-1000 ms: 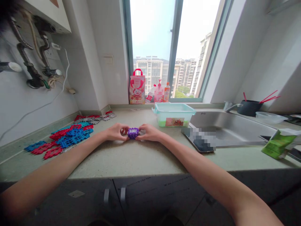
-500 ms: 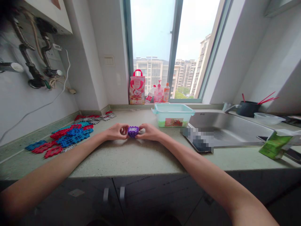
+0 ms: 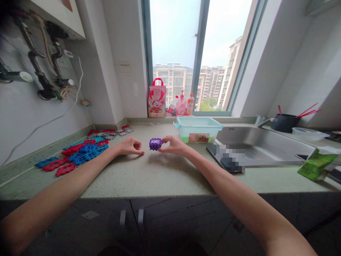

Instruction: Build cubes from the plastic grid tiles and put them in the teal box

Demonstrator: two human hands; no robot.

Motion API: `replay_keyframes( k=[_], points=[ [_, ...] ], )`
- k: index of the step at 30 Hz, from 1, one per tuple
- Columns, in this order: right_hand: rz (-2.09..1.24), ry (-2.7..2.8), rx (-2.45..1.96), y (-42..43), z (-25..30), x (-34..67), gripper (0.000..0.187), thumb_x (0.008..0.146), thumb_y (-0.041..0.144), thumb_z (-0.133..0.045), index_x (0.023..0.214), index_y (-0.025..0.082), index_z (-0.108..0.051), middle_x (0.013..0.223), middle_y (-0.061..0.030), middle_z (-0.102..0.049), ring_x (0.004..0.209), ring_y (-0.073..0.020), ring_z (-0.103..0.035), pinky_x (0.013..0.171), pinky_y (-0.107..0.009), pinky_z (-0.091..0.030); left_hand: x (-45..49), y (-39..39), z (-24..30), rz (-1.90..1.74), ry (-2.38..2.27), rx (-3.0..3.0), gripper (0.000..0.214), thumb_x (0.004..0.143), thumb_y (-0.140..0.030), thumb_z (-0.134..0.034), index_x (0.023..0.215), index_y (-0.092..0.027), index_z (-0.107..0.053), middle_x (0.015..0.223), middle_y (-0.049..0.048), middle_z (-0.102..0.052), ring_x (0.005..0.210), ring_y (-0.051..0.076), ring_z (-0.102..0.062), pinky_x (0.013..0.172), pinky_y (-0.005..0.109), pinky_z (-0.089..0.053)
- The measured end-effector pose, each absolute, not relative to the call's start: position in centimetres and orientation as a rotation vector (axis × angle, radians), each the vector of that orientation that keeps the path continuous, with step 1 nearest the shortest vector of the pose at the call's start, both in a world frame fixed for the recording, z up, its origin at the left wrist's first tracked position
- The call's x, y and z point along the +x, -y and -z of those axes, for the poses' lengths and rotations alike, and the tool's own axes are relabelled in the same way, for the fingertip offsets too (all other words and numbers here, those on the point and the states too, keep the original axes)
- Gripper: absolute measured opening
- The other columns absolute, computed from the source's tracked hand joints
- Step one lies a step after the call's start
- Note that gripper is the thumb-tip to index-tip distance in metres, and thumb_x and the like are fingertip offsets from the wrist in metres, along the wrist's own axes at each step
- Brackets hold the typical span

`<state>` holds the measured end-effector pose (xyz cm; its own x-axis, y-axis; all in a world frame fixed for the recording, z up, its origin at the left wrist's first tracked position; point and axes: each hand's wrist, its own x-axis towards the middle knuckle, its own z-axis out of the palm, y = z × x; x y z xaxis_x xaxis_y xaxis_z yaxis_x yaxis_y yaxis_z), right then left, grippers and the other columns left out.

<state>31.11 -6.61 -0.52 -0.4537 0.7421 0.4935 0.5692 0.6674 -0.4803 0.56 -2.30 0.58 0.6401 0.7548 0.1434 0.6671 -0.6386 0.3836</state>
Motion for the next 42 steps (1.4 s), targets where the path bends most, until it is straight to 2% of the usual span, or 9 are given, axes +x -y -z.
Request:
replay_keyframes(
  k=[7, 13, 16, 21, 25, 30, 38, 42],
  points=[
    [-0.278, 2.136, -1.104, 7.1, -1.2, 32.2, 0.03, 0.077, 0.044, -0.081, 0.093, 0.019, -0.082, 0.087, -0.0038, -0.075, 0.08, -0.0185, -0.065, 0.074, -0.029, -0.047, 0.4, 1.9, -0.4, -0.448, -1.163, 2.539, 0.049, 0.073, -0.066, -0.074, 0.061, -0.021, -0.06, 0.058, -0.0028, -0.052, 0.061, 0.015, -0.044, 0.059, 0.029, -0.027],
    [-0.54, 2.082, -1.214, 7.4, -3.0, 33.7, 0.035, 0.079, 0.046, -0.079, 0.099, 0.018, -0.081, 0.076, -0.0028, -0.076, 0.061, -0.0147, -0.064, 0.058, -0.026, -0.046, 0.7, 2.4, -0.9, -0.368, -1.2, 2.549, 0.054, 0.075, -0.068, -0.07, 0.054, -0.021, -0.052, 0.054, -0.0039, -0.04, 0.059, 0.014, -0.036, 0.058, 0.03, -0.023],
    [-0.634, 2.043, -1.278, 7.7, -3.8, 34.6, 0.038, 0.081, 0.049, -0.08, 0.101, 0.017, -0.079, 0.065, -0.002, -0.072, 0.053, -0.0138, -0.063, 0.054, -0.024, -0.047, 0.8, 2.6, -1.1, -0.368, -1.209, 2.549, 0.054, 0.075, -0.068, -0.07, 0.054, -0.021, -0.051, 0.054, -0.0038, -0.04, 0.059, 0.014, -0.036, 0.058, 0.031, -0.021],
    [-0.571, 1.952, -1.364, 7.6, -4.7, 36.4, 0.049, 0.079, 0.057, -0.084, 0.104, 0.015, -0.079, 0.061, -0.0021, -0.07, 0.049, -0.0131, -0.063, 0.048, -0.022, -0.044, 0.8, 2.7, -1.1, -0.363, -1.197, 2.549, 0.055, 0.075, -0.068, -0.07, 0.054, -0.021, -0.051, 0.054, -0.0038, -0.039, 0.058, 0.014, -0.035, 0.058, 0.031, -0.022],
    [-0.531, 1.834, -1.443, 7.7, -5.6, 37.6, 0.055, 0.077, 0.062, -0.083, 0.109, 0.017, -0.079, 0.058, 0.0007, -0.065, 0.042, -0.0114, -0.054, 0.04, -0.022, -0.037, 0.8, 2.6, -1.1, -0.371, -1.197, 2.539, 0.054, 0.074, -0.068, -0.071, 0.054, -0.021, -0.052, 0.055, -0.0034, -0.041, 0.059, 0.015, -0.037, 0.058, 0.03, -0.022],
    [-0.35, 1.807, -1.429, 7.9, -6.5, 38.7, 0.051, 0.076, 0.063, -0.082, 0.1, 0.018, -0.082, 0.053, 0.0016, -0.061, 0.045, -0.0109, -0.051, 0.044, -0.023, -0.037, 0.7, 2.4, -0.8, -0.397, -1.192, 2.522, 0.052, 0.073, -0.066, -0.073, 0.054, -0.022, -0.054, 0.055, -0.0031, -0.042, 0.058, 0.015, -0.038, 0.059, 0.031, -0.022],
    [-0.158, 1.706, -1.587, 7.9, -7.5, 41.3, 0.055, 0.078, 0.065, -0.076, 0.106, 0.018, -0.083, 0.056, -0.0003, -0.064, 0.051, -0.0145, -0.058, 0.052, -0.027, -0.041, 0.5, 2.2, -0.6, -0.375, -1.192, 2.53, 0.055, 0.075, -0.066, -0.073, 0.053, -0.021, -0.05, 0.056, -0.0037, -0.037, 0.058, 0.014, -0.034, 0.059, 0.031, -0.019],
    [-0.097, 1.596, -1.729, 7.8, -7.8, 42.9, 0.048, 0.082, 0.061, -0.074, 0.098, 0.016, -0.082, 0.052, -0.0012, -0.063, 0.049, -0.0163, -0.06, 0.054, -0.029, -0.043, 0.5, 1.9, -0.4, -0.379, -1.175, 2.532, 0.054, 0.075, -0.067, -0.072, 0.054, -0.021, -0.052, 0.056, -0.0038, -0.037, 0.058, 0.014, -0.033, 0.06, 0.031, -0.018]
  ],
)
